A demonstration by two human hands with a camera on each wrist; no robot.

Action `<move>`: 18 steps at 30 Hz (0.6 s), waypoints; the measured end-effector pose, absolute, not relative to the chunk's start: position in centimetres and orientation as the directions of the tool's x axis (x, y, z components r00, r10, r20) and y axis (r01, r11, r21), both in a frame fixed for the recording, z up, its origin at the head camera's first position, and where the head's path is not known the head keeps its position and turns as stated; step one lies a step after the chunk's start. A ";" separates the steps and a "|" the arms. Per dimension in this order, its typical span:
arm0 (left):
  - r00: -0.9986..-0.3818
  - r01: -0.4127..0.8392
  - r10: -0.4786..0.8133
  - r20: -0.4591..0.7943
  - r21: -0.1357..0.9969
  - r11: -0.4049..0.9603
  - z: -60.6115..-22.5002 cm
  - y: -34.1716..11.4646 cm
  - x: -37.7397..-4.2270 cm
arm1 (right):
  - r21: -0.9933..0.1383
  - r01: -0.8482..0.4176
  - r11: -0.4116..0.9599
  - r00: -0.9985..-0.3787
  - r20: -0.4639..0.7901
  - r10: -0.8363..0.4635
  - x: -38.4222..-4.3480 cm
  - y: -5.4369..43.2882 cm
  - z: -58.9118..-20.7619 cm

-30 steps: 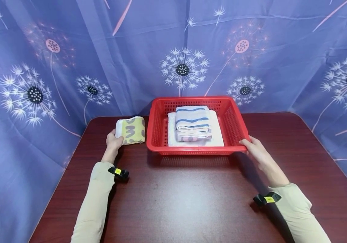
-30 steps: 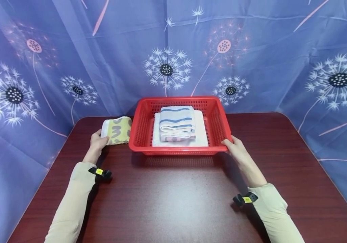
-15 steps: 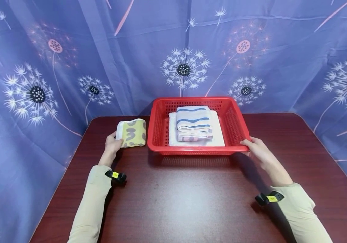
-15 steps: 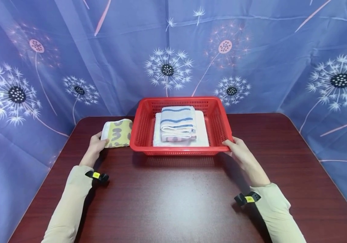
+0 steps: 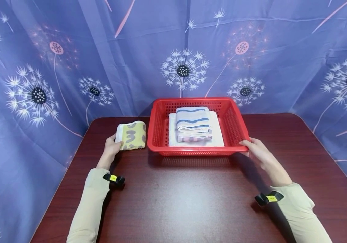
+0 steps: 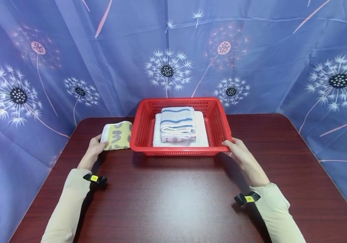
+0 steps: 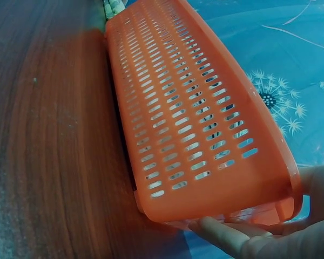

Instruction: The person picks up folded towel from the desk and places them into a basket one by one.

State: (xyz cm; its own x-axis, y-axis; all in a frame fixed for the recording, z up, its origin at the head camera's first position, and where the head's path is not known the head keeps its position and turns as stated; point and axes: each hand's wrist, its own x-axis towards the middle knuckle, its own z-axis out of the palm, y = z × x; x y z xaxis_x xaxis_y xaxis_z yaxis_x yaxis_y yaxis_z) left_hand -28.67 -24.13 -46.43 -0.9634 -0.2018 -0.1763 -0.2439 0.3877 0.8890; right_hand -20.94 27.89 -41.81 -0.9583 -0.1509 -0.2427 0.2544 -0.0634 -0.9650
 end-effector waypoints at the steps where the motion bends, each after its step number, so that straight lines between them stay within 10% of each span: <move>1: -0.965 -0.239 -0.197 -0.173 0.889 0.390 -46.4 -24.2 -28.6 | -0.965 0.255 -0.063 -0.958 -0.243 -0.152 -20.9 27.9 -41.8; 18: -0.972 -0.234 -0.113 -0.204 0.863 0.448 -46.6 -25.0 -27.5 | -0.963 0.252 -0.092 -0.959 -0.236 -0.157 -20.9 27.8 -41.9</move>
State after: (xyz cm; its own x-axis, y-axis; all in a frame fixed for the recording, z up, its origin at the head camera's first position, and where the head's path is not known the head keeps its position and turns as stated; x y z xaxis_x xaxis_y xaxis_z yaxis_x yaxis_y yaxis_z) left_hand -27.48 -25.03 -46.62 -0.9723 -0.1134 -0.2044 -0.2337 0.4480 0.8629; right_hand -20.92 27.82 -41.87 -0.9590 -0.1566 -0.2363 0.2524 -0.0923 -0.9632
